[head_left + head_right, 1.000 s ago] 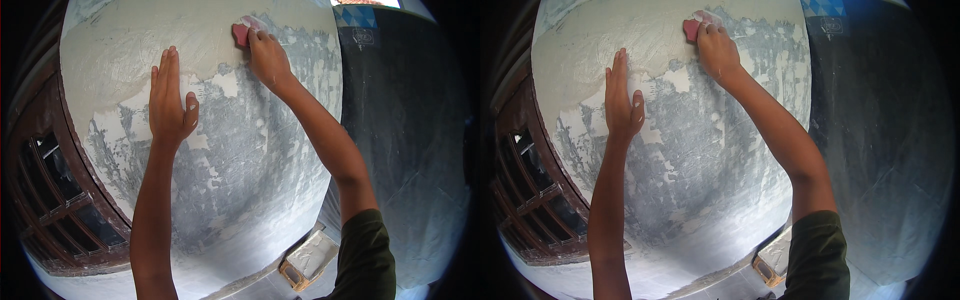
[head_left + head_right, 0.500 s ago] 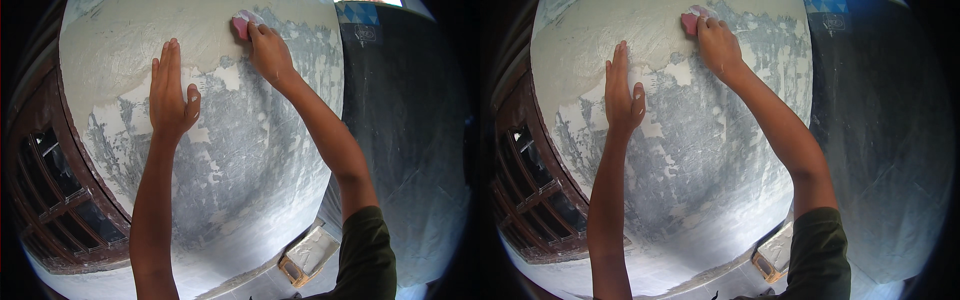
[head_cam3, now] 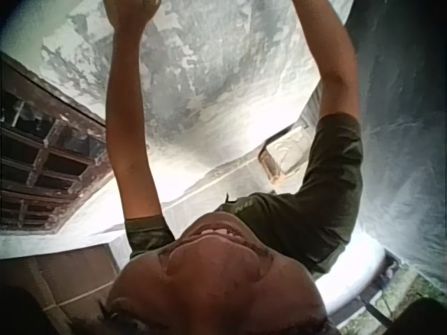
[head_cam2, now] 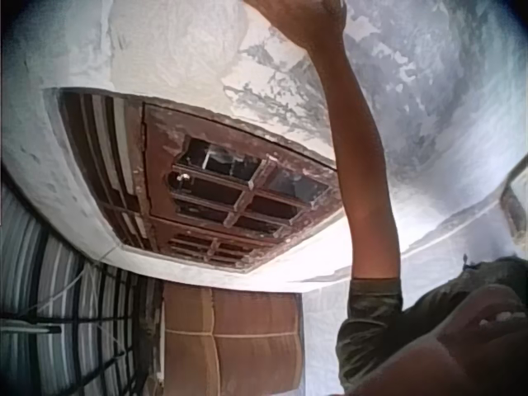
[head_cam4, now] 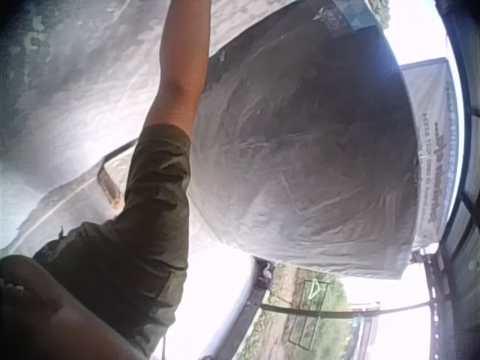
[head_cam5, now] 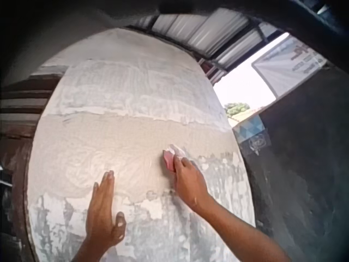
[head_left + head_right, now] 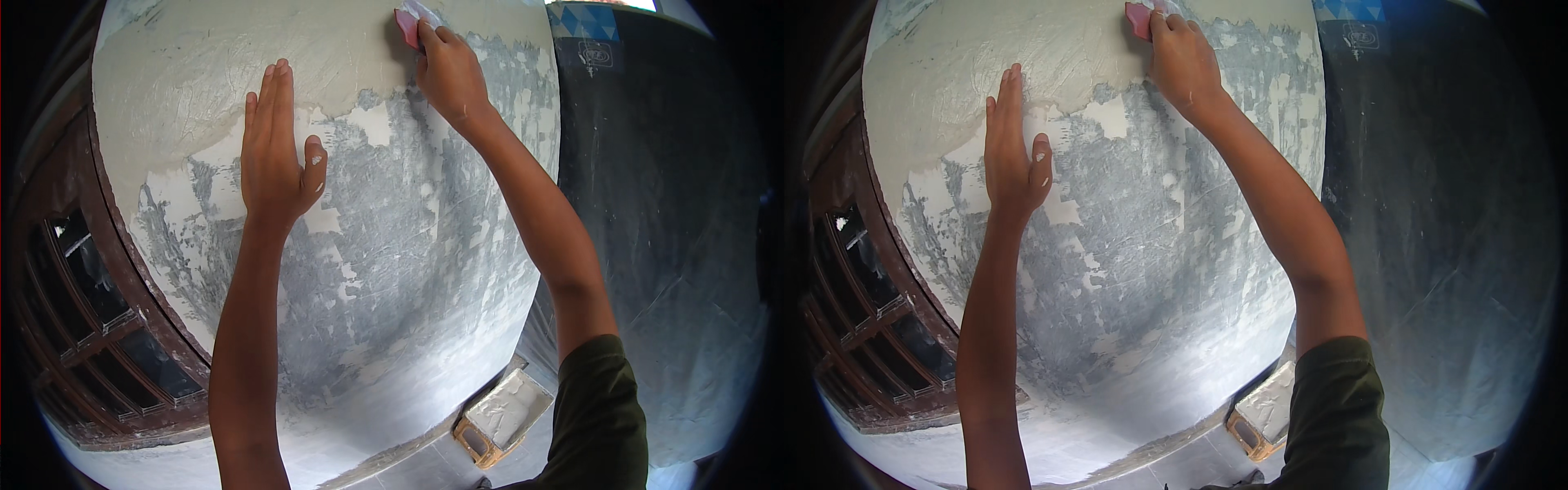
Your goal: The person applies wall putty to a damaged exterior wall near a window frame using a putty knife.
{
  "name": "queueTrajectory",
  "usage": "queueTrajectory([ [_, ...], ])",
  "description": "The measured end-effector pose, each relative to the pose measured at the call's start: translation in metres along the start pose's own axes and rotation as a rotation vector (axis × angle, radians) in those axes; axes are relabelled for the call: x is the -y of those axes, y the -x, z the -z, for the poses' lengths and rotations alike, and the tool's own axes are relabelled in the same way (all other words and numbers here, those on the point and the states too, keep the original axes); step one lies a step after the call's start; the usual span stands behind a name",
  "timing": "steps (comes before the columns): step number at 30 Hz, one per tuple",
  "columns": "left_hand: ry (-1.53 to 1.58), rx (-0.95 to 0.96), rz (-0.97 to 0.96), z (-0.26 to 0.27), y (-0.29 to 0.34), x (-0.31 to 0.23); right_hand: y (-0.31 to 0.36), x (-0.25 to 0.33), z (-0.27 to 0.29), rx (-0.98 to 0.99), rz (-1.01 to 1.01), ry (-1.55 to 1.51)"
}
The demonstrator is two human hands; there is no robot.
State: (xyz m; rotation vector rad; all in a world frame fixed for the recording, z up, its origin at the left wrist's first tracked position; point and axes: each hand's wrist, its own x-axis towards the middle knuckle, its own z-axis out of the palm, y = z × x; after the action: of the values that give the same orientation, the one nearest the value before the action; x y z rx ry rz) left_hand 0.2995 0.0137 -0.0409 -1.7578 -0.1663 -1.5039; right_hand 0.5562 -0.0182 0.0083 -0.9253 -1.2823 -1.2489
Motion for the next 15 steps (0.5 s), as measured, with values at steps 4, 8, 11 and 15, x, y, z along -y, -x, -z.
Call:
queueTrajectory([
  [4,-0.004,0.006,0.010,0.003,0.004,0.003,0.059,0.033,-0.007,0.095,0.088,-0.039],
  [8,-0.032,0.015,-0.001,0.010,0.007,0.008,0.097,0.067,0.018,0.215,0.129,-0.248],
  [11,-0.010,0.011,-0.001,0.001,0.003,0.002,0.050,0.029,0.011,-0.023,0.047,-0.179],
  [15,-0.002,0.002,0.002,0.000,0.000,-0.001,0.002,-0.003,-0.003,0.022,-0.018,-0.013],
])
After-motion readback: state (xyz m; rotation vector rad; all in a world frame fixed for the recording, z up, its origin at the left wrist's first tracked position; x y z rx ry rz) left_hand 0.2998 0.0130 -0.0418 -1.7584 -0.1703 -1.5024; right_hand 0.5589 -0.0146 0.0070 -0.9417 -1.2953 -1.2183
